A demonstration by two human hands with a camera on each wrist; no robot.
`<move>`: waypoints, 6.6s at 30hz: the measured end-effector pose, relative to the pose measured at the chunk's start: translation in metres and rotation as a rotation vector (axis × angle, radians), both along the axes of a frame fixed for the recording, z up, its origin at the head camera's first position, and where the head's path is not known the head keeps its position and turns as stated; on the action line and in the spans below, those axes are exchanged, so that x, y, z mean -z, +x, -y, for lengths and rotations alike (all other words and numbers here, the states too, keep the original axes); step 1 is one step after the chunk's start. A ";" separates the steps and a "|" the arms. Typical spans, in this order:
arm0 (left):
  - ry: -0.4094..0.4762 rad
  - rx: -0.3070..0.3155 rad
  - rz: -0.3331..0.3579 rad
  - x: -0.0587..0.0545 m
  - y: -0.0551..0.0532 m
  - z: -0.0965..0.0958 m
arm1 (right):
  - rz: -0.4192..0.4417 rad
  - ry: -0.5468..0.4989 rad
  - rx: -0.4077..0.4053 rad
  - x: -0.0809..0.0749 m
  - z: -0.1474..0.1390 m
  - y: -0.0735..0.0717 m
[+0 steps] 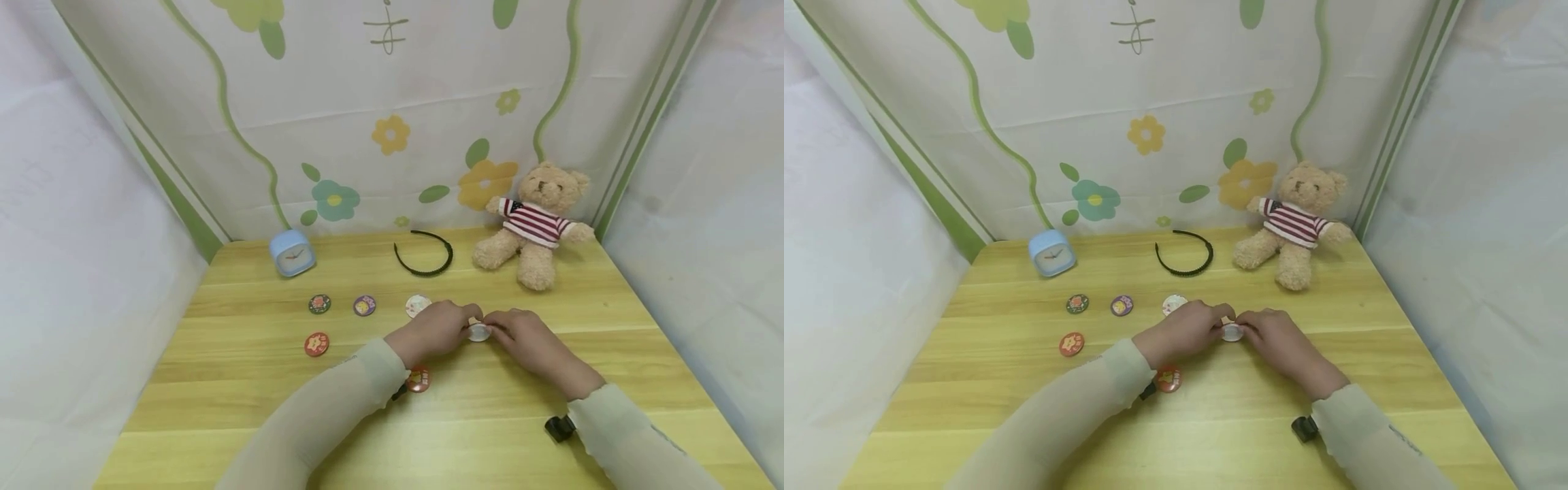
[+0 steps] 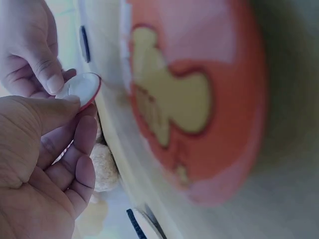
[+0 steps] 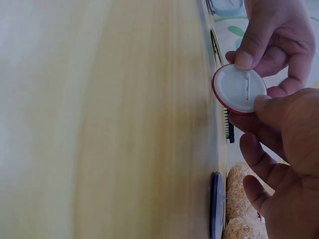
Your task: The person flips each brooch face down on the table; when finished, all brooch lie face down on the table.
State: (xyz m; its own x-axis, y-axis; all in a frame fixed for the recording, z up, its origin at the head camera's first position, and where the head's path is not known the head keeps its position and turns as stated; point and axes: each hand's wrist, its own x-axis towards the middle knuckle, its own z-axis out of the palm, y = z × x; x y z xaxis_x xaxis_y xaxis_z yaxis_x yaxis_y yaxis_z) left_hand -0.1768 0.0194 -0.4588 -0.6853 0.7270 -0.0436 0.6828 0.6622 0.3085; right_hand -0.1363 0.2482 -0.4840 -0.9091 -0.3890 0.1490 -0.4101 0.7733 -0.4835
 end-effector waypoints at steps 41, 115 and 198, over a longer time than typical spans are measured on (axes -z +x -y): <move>0.068 -0.217 0.179 -0.013 -0.049 0.079 | 0.140 0.034 -0.043 -0.005 -0.009 -0.009; 0.116 -0.038 0.102 0.008 -0.005 0.085 | 0.004 0.064 -0.127 -0.003 0.059 -0.015; 0.243 -0.304 0.307 0.022 0.005 0.142 | 0.233 -0.031 -0.074 -0.002 0.061 -0.022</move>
State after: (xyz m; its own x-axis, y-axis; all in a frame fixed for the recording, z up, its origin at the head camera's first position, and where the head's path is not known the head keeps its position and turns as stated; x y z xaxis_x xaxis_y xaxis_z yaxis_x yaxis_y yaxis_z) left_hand -0.1718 -0.1221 -0.4803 -0.8502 0.5099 -0.1307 0.3231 0.7016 0.6351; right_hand -0.1587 0.1873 -0.4822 -0.8895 -0.4543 -0.0483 -0.3400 0.7289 -0.5943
